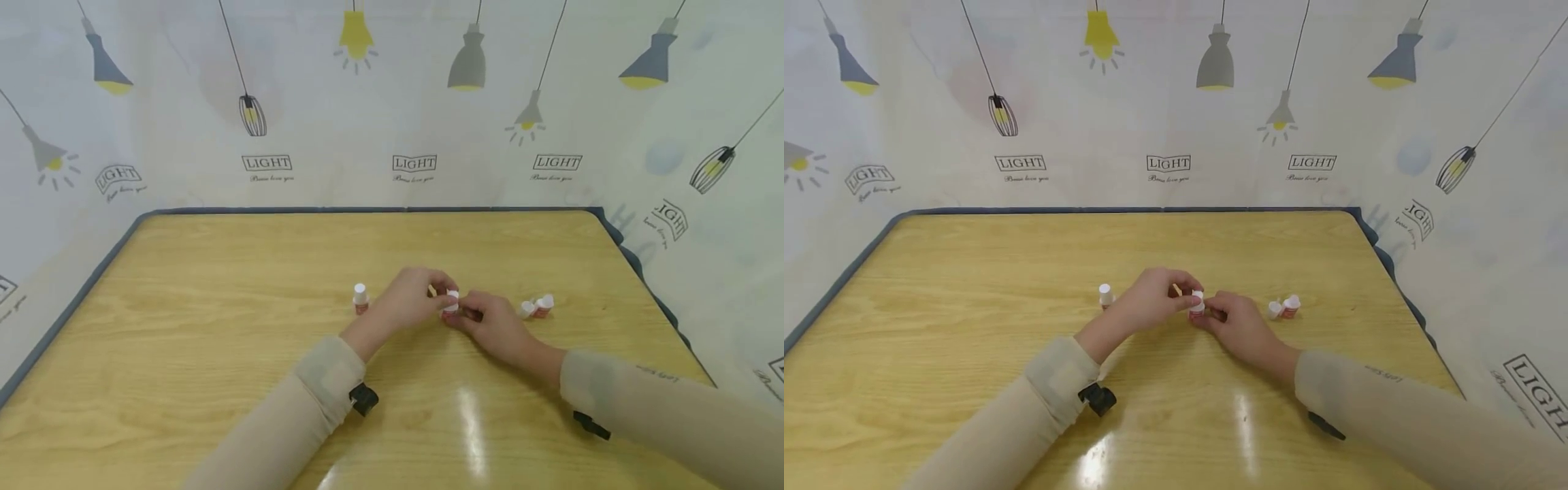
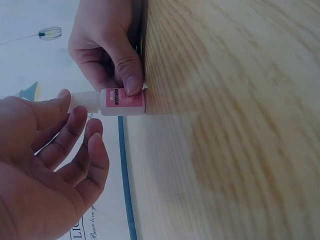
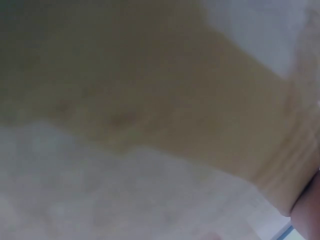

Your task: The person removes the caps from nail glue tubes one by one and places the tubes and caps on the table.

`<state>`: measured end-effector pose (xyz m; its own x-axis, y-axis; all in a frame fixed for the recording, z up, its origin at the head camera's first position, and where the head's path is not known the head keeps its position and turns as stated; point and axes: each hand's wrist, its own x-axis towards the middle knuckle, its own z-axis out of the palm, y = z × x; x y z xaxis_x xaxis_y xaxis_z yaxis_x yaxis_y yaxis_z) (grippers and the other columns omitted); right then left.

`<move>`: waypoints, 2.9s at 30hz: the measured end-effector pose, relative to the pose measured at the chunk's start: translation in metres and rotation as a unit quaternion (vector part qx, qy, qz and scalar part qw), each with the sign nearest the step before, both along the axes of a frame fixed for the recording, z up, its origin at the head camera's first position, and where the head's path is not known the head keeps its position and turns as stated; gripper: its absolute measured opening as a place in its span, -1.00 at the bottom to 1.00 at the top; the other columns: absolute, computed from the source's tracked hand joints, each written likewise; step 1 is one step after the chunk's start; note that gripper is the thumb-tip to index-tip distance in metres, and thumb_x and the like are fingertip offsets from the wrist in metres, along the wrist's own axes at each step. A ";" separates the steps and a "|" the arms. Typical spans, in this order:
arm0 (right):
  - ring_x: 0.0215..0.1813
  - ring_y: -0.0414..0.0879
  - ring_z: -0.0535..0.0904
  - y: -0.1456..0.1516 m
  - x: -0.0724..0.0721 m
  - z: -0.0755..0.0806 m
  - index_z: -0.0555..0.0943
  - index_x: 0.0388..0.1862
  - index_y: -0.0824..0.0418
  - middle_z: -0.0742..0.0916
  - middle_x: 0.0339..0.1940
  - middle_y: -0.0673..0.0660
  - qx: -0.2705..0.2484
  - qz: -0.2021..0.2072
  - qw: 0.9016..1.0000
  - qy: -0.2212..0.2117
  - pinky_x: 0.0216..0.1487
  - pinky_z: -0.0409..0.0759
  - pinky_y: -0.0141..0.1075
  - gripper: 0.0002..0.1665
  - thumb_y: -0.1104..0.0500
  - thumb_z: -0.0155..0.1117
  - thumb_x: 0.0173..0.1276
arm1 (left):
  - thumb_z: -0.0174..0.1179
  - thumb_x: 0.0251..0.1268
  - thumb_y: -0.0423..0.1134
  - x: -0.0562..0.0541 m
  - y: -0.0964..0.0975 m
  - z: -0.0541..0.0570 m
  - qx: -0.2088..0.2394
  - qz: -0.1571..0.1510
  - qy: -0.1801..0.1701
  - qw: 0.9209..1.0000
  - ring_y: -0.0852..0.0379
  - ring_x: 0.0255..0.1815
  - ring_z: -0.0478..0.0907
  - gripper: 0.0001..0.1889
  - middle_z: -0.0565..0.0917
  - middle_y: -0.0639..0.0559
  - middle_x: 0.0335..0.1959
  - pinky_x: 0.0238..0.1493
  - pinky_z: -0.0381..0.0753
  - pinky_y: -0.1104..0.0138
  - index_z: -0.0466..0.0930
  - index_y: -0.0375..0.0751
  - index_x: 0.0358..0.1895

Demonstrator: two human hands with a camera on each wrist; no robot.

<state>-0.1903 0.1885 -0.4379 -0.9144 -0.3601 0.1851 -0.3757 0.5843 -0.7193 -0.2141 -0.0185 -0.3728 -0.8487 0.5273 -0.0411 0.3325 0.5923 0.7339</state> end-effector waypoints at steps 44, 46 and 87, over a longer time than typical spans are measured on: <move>-0.40 -0.32 0.39 0.001 0.004 -0.014 0.87 -0.09 0.10 0.54 -0.51 -0.14 0.002 0.007 0.998 0.062 -0.33 0.45 -0.42 -0.83 0.24 0.56 0.35 | 0.31 0.53 -0.25 0.010 0.008 -0.009 0.018 0.041 0.010 0.999 0.19 -0.23 0.62 -0.84 0.79 0.02 -0.19 -0.32 0.58 0.41 0.79 -0.10 0.04; -0.41 -0.33 0.38 0.002 0.003 -0.014 0.87 -0.06 0.10 0.53 -0.52 -0.12 -0.005 0.007 0.998 0.068 -0.34 0.44 -0.42 -0.80 0.24 0.56 0.34 | 0.32 0.53 -0.24 0.010 0.007 -0.009 0.022 0.045 0.010 0.999 0.19 -0.24 0.62 -0.85 0.79 0.03 -0.20 -0.32 0.59 0.40 0.79 -0.09 0.03; -0.45 -0.30 0.39 0.000 0.002 -0.006 0.70 -0.46 0.07 0.53 -0.52 -0.10 0.007 0.015 0.998 0.068 -0.34 0.45 -0.41 -0.77 0.23 0.52 0.39 | 0.25 0.59 -0.21 0.011 0.003 -0.005 0.029 0.040 -0.001 0.999 0.18 -0.29 0.64 -0.76 0.81 0.01 -0.07 -0.35 0.58 0.36 0.74 -0.05 0.19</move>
<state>-0.1885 0.1886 -0.4435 -0.8700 -0.3899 0.3019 -0.4869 0.5818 -0.6515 -0.2026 -0.0152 -0.3773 -0.8884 0.4589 -0.0139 0.2841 0.5731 0.7687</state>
